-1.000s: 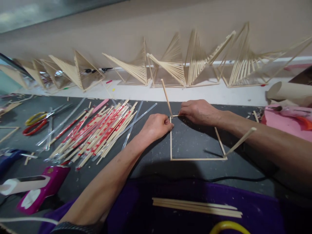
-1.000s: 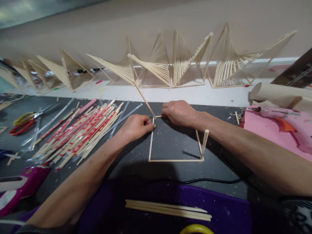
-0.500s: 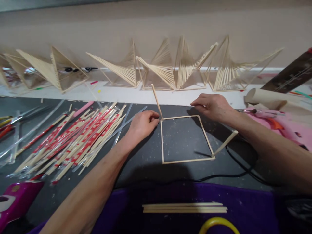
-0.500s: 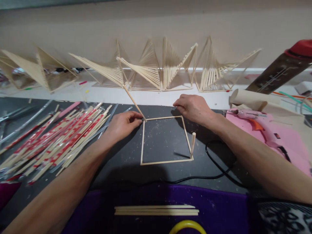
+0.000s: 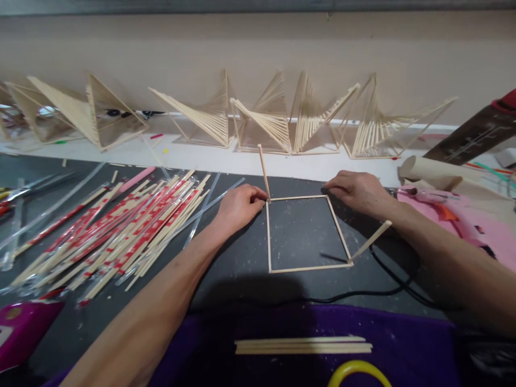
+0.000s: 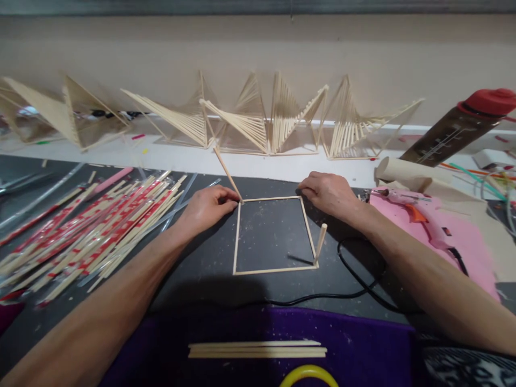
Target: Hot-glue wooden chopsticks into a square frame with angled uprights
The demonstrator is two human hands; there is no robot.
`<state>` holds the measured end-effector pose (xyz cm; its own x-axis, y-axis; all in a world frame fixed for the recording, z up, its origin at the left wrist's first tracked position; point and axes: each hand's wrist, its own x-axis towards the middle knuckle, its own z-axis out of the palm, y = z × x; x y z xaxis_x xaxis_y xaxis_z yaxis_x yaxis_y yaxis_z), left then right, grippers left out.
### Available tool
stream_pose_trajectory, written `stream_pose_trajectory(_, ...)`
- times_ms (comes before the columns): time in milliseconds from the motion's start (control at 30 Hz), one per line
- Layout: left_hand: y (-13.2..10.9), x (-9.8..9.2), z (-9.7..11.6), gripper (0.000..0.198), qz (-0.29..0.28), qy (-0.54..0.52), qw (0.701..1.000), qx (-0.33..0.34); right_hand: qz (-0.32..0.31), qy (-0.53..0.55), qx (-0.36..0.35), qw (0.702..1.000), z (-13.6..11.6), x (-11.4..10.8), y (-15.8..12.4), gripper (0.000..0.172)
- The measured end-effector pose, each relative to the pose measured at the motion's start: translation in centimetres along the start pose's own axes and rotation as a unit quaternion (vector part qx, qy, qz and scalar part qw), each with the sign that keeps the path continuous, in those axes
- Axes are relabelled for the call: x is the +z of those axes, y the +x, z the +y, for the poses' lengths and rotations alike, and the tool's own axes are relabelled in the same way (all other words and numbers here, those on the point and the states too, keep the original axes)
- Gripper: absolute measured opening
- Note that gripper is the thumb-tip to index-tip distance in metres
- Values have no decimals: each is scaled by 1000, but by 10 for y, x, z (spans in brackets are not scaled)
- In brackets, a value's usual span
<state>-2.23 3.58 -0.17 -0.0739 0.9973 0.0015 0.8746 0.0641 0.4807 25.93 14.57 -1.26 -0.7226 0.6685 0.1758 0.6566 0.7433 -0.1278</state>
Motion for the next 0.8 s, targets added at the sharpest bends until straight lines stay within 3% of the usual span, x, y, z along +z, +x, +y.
stream_pose_trajectory(233,2,1,-2,23,-7,-22,1000,-10,-24,60,-13,998,-2,-4,2,26)
stream_pose_trajectory(800,2,2,-2,20,-13,-4,1000,1,-43,29,-39,998,-12,1,9,20)
